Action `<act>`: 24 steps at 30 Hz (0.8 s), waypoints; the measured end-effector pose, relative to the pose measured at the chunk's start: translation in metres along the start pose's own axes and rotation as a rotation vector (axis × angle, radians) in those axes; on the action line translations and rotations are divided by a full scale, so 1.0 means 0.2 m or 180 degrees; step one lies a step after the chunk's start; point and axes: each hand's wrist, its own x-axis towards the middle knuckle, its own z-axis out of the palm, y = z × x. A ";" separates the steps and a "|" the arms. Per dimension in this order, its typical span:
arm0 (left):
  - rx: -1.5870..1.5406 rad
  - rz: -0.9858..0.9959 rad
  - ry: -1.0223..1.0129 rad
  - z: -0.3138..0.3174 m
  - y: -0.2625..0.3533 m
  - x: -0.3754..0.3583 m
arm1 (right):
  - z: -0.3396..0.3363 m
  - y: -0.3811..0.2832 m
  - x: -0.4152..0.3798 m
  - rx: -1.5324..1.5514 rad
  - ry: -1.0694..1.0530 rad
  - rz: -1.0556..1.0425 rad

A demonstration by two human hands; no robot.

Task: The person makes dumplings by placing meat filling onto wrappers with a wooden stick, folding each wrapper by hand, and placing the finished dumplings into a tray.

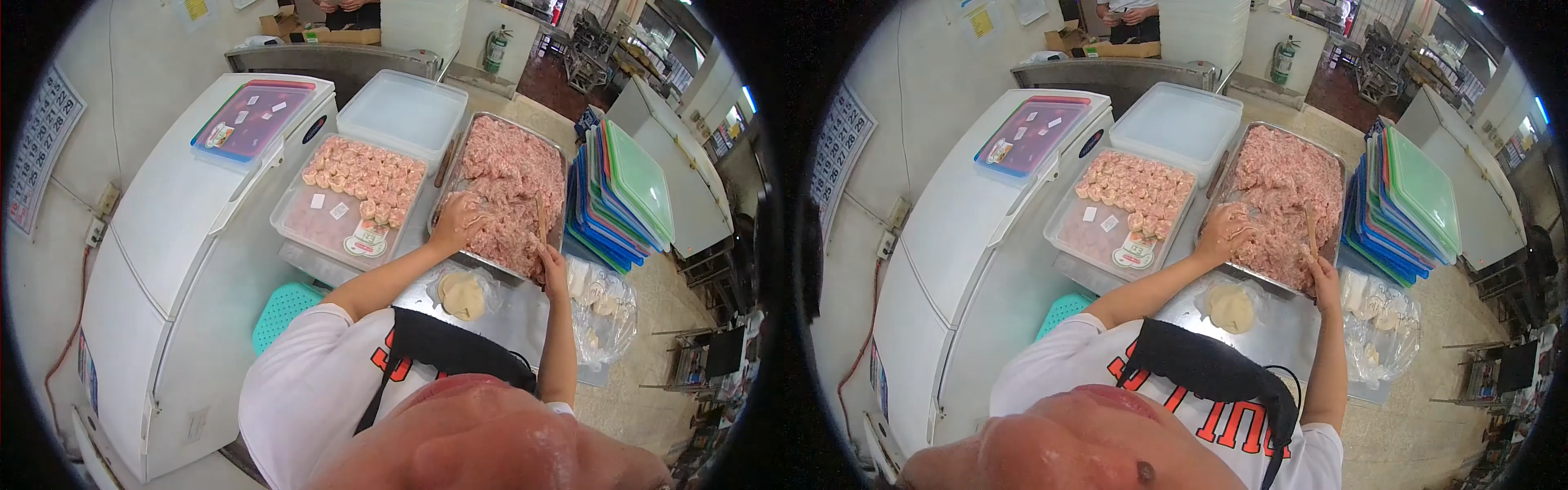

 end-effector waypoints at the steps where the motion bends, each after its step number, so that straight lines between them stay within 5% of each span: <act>1: 0.0120 0.0053 0.0042 0.00 0.00 0.00 | 0.00 -0.01 0.00 -0.0015 -0.0002 -0.0001; 24: -0.0122 0.0000 -0.0043 0.00 -0.03 0.00 | 0.00 0.01 0.01 -0.0224 -0.0063 -0.0141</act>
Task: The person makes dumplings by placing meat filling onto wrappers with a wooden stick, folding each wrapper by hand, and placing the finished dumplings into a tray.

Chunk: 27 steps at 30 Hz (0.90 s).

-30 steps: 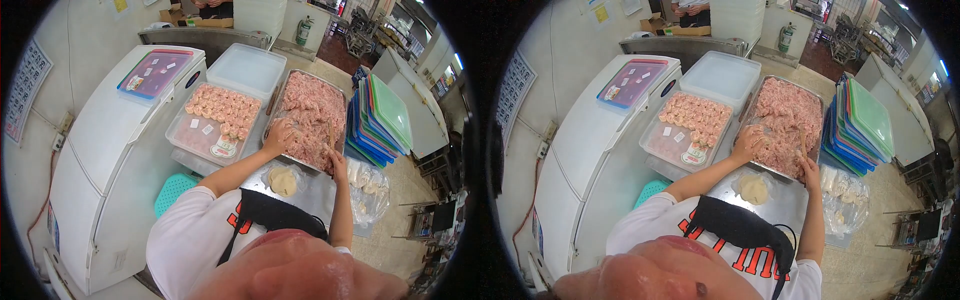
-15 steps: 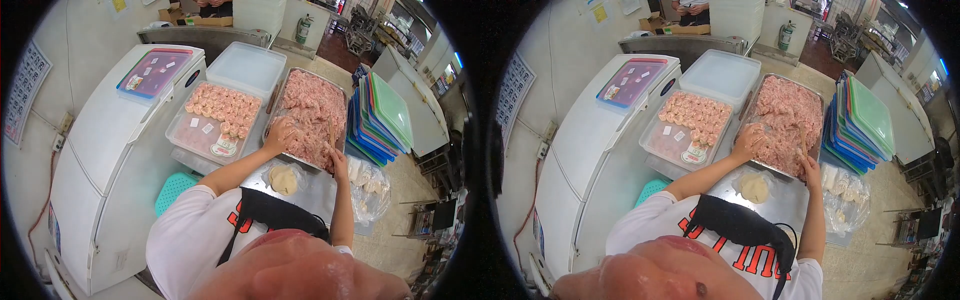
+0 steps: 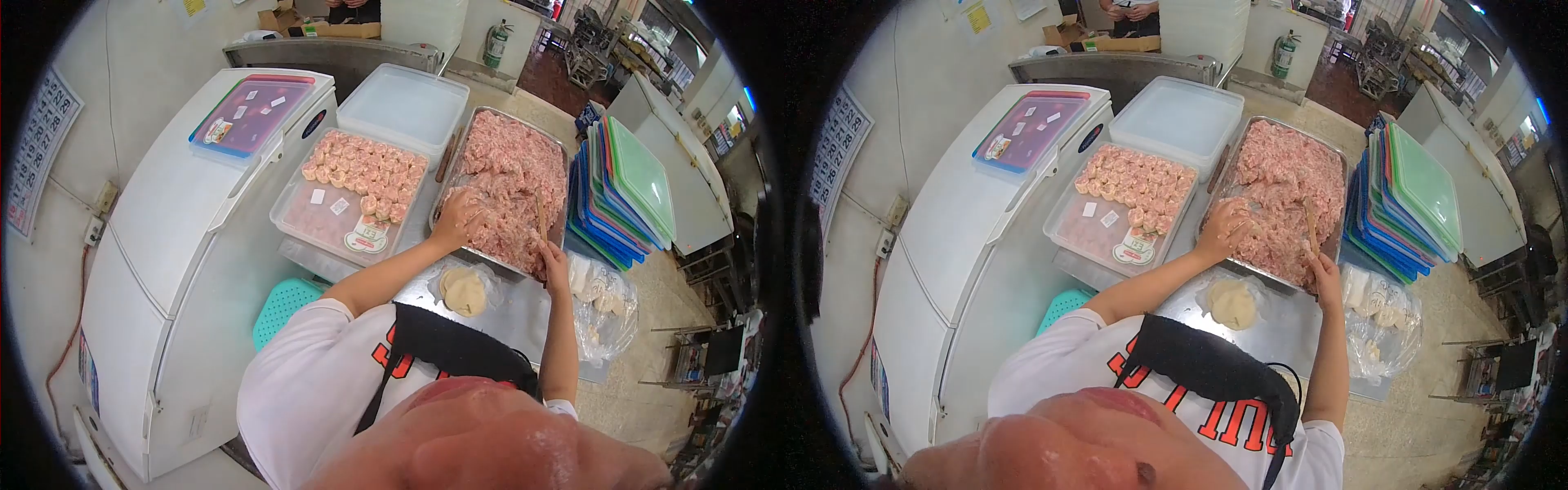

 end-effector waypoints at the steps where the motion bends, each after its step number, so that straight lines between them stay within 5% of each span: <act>1: 0.0010 0.0015 0.0046 0.00 0.00 0.00 | 0.00 0.00 0.00 0.0010 -0.0018 0.0046; 27: 0.0033 -0.0097 0.0248 0.02 0.00 0.00 | 0.01 -0.03 -0.01 0.0232 0.0103 0.0040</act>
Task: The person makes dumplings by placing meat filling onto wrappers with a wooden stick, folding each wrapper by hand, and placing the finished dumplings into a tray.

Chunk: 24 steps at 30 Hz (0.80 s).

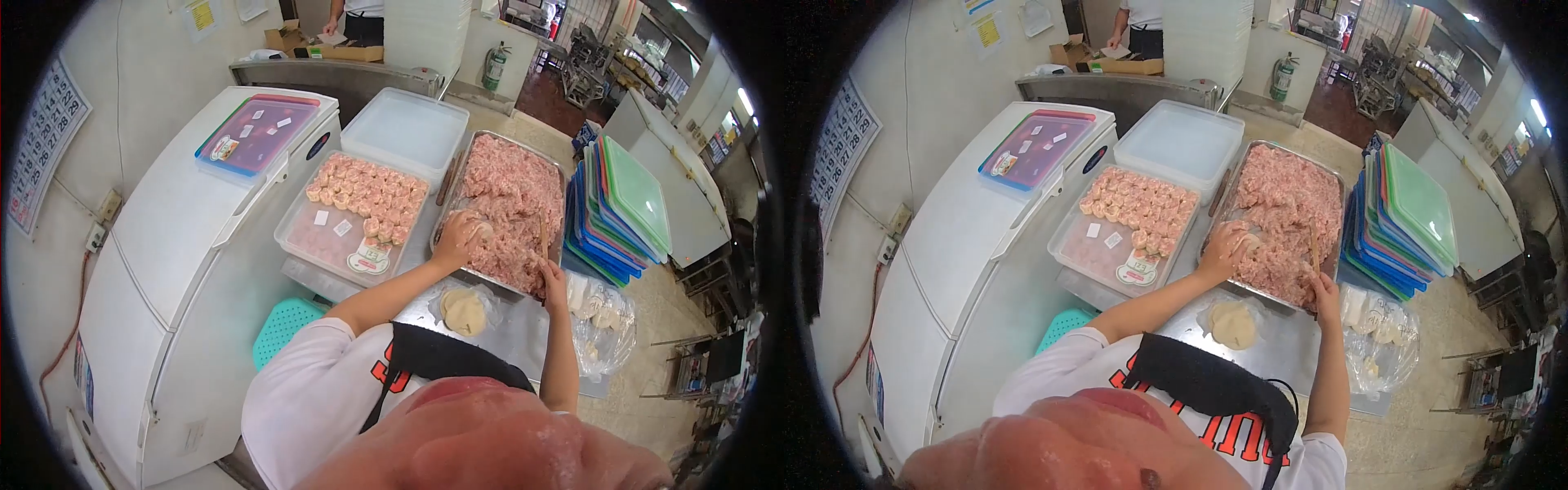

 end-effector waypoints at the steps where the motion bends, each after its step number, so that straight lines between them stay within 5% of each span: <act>1: 0.0050 -0.0010 -0.0070 0.00 0.00 0.00 | 0.00 -0.01 0.00 0.0040 0.0000 0.0120; 24: 0.0209 -0.0192 0.0208 0.01 0.02 0.00 | -0.04 0.00 0.02 0.0012 -0.0364 0.0287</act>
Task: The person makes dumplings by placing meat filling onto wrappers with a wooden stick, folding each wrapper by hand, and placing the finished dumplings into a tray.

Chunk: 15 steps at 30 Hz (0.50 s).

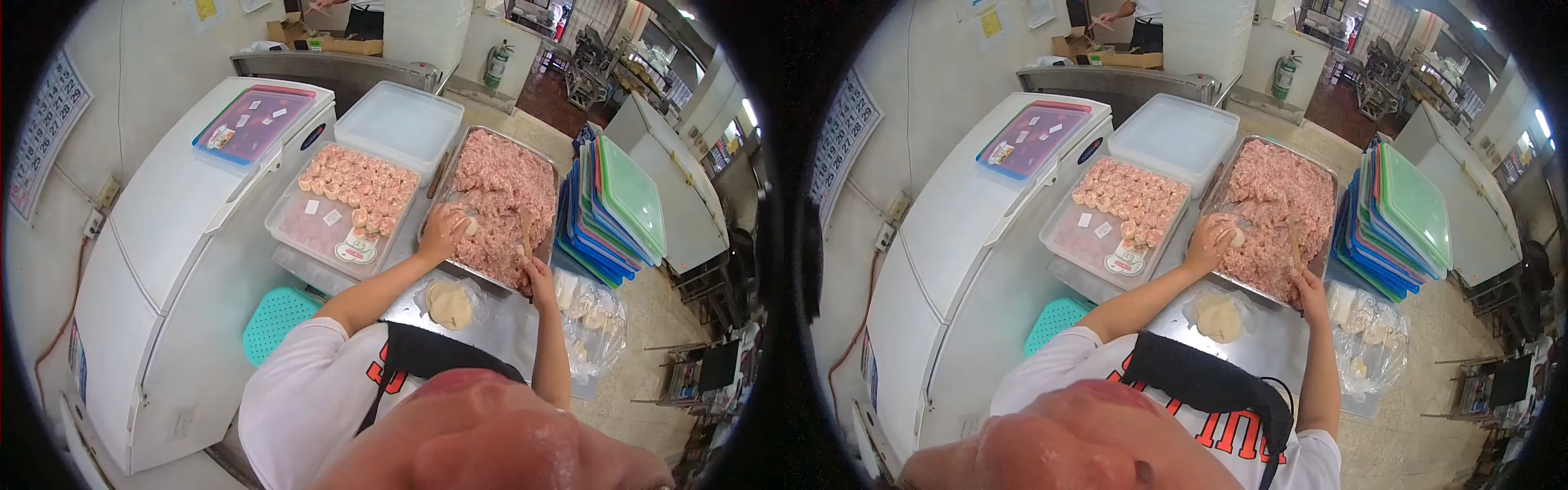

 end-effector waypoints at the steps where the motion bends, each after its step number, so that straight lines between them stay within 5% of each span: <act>1: 0.0029 -0.0071 -0.0078 0.00 0.00 0.00 | 0.00 0.00 0.00 0.0039 -0.0114 0.0039; 15: 0.0134 0.0008 -0.0282 -0.01 0.02 0.01 | 0.00 -0.05 -0.03 0.0589 -0.0095 0.0095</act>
